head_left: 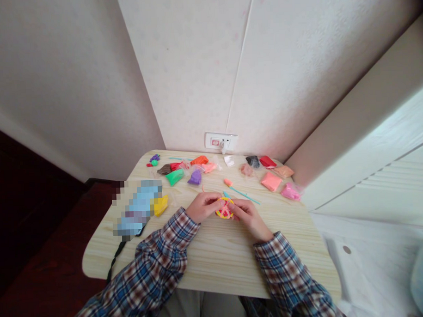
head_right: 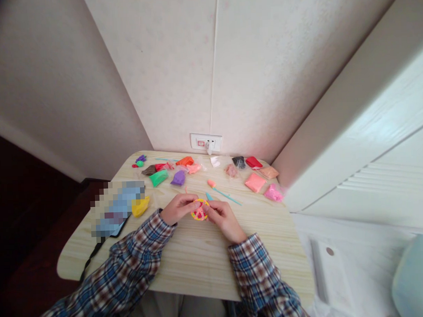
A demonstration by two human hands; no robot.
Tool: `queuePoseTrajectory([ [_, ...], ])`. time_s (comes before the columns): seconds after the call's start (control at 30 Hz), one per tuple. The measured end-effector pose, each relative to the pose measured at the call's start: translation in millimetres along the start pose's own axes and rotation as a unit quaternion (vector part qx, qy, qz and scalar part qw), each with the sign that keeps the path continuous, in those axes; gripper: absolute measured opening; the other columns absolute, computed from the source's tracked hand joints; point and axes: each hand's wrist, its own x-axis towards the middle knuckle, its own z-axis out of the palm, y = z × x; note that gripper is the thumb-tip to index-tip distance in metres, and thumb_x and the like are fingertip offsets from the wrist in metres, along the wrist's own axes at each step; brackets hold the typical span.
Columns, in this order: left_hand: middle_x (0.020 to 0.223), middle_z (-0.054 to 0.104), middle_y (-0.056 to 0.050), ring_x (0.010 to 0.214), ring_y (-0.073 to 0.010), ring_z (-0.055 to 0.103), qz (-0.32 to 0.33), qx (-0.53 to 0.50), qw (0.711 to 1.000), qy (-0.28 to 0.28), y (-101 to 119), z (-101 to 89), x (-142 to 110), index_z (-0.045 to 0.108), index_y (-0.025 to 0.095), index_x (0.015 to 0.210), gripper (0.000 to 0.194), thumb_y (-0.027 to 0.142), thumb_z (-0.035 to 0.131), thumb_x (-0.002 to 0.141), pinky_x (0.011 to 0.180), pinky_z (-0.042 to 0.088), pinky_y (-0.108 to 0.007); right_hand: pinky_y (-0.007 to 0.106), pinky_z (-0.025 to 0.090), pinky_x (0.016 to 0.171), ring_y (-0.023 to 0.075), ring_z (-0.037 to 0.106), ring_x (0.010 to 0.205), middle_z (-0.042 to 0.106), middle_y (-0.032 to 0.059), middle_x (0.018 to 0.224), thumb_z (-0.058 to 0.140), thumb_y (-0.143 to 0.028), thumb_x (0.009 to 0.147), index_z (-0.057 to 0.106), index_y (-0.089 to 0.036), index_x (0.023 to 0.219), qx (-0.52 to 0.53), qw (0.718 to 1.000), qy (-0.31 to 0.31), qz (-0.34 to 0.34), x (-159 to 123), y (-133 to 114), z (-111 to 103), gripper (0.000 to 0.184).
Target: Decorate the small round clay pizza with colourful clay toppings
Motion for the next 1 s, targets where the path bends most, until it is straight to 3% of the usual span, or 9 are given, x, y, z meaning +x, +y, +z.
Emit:
queuePoseTrajectory([
  [0.2, 0.057, 0.045, 0.003, 0.055, -0.0093, 0.04, 0.016, 0.028, 0.999, -0.02, -0.7, 1.1, -0.2, 0.051, 0.013, 0.062, 0.033, 0.04, 0.049, 0.081, 0.052, 0.032, -0.021, 0.024, 0.027, 0.05, 0.0093, 0.035, 0.054, 0.043, -0.0021, 0.055, 0.045, -0.052, 0.085, 0.057, -0.015, 0.065, 0.006, 0.999, -0.046, -0.014, -0.2, -3.4, 0.3, 0.043],
  [0.43, 0.057, 0.046, 0.002, 0.055, -0.0097, 0.042, 0.01, 0.025, 1.0, 0.0, 2.0, -0.2, -0.9, 0.05, 0.013, 0.061, 0.032, 0.039, 0.049, 0.079, 0.053, 0.032, -0.022, 0.023, 0.028, 0.049, 0.0093, 0.039, 0.053, 0.047, -0.0021, 0.057, 0.048, -0.052, 0.083, 0.056, -0.016, 0.066, 0.014, 0.997, -0.079, -0.006, -0.6, -5.4, 3.3, 0.041],
  [0.73, 0.053, 0.04, 0.003, 0.052, -0.0096, 0.038, -0.008, 0.008, 1.0, -0.026, 4.6, -0.2, -1.1, 0.044, 0.016, 0.056, 0.038, 0.047, 0.048, 0.078, 0.05, 0.031, -0.022, 0.024, 0.027, 0.05, 0.0101, 0.036, 0.055, 0.04, -0.0027, 0.055, 0.046, -0.047, 0.086, 0.051, -0.017, 0.061, -0.005, 1.0, 0.002, -0.028, 0.7, 1.6, -3.1, 0.039],
  [1.0, 0.05, 0.034, 0.004, 0.051, -0.0083, 0.033, 0.042, 0.064, 0.997, 0.024, 4.1, 0.6, -3.3, 0.041, 0.015, 0.052, 0.041, 0.046, 0.046, 0.079, 0.048, 0.026, -0.022, 0.024, 0.028, 0.051, 0.0101, 0.036, 0.055, 0.04, -0.003, 0.055, 0.045, -0.049, 0.086, 0.053, -0.017, 0.064, -0.003, 0.999, -0.047, -0.021, -0.3, -2.4, -1.9, 0.04],
])
